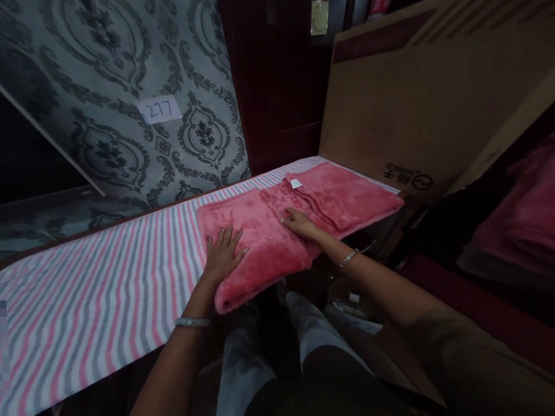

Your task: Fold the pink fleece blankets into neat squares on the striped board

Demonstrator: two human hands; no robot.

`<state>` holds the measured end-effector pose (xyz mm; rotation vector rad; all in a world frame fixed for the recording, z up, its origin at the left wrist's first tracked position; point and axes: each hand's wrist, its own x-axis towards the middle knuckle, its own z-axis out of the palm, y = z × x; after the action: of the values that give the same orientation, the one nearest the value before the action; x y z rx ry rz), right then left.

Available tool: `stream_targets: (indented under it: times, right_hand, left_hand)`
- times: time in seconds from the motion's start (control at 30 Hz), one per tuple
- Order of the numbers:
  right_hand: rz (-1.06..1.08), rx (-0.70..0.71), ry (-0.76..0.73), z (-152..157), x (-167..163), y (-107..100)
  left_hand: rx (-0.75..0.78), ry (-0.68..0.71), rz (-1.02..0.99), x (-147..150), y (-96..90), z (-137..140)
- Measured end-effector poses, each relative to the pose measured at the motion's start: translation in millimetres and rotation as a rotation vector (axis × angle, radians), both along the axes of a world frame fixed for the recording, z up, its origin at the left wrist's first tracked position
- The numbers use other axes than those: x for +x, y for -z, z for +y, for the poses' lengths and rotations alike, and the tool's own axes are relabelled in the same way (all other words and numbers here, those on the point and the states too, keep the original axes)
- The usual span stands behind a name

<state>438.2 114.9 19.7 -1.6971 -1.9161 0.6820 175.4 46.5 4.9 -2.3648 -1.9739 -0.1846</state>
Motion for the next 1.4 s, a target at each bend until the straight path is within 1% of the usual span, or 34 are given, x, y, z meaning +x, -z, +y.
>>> stream_targets:
  times: [0.07,0.13,0.2,0.27,0.37,0.47,0.53,0.6,0.67,0.77,0.83,0.9,1.0,1.07,1.13,1.2,1.3,1.4]
  right_hand:
    - [-0.060,0.005,-0.025,-6,-2,1]
    - [-0.099,0.062,-0.061,-9,-9,2]
    - [-0.094,0.143,-0.083,-8,-15,4]
    - [-0.067,0.174,-0.075,-7,-16,8]
    - [-0.021,0.118,-0.048,-5,-10,11]
    - [0.059,0.058,-0.041,-6,-2,11]
    - [0.104,0.038,-0.060,-8,-1,9]
    - [0.100,0.051,-0.097,-10,-4,7]
    - [0.065,0.105,-0.142,-11,-8,3]
    - [0.030,0.245,-0.207,-11,-9,-5]
    - [-0.007,0.314,-0.214,-12,-4,-9]
    - [-0.084,0.289,-0.172,-12,3,-8]
    - [-0.186,0.164,-0.102,-11,14,2]
    - [-0.184,0.122,-0.096,-6,17,9]
    - [-0.151,0.102,-0.099,4,16,11]
    - [-0.124,0.089,-0.100,16,12,9]
    - [-0.104,0.088,-0.099,38,0,-1]
    - [-0.113,0.066,-0.051,58,-19,-11]
  left_hand:
    - [0.001,-0.004,-0.005,1,0.1,0]
    - [0.006,-0.007,-0.012,1,-0.2,0]
    - [0.011,-0.006,-0.006,1,-0.8,0]
    - [0.022,-0.006,0.019,2,-1.5,0]
    - [0.033,0.004,0.053,3,-2.5,-2]
    - [0.015,0.006,0.064,3,-3.3,-3]
    - [0.000,-0.001,0.061,4,-4.6,-3]
    - [-0.015,-0.009,0.049,4,-8.6,-3]
    - [-0.049,-0.017,0.024,4,-16.3,-4]
    - [-0.104,-0.010,-0.022,7,-31.1,-8]
    - [-0.094,0.027,-0.032,12,-37.2,-13]
    - [-0.090,0.067,-0.026,19,-36.5,-19]
    - [-0.100,0.085,-0.009,29,-25.9,-26]
    - [-0.085,0.080,0.003,32,-18.4,-29]
    - [-0.071,0.084,0.005,32,-14.1,-29]
    - [-0.066,0.086,-0.002,31,-12.6,-29]
    - [-0.052,0.094,-0.014,27,-11.8,-28]
    - [-0.041,0.094,-0.018,25,-10.3,-27]
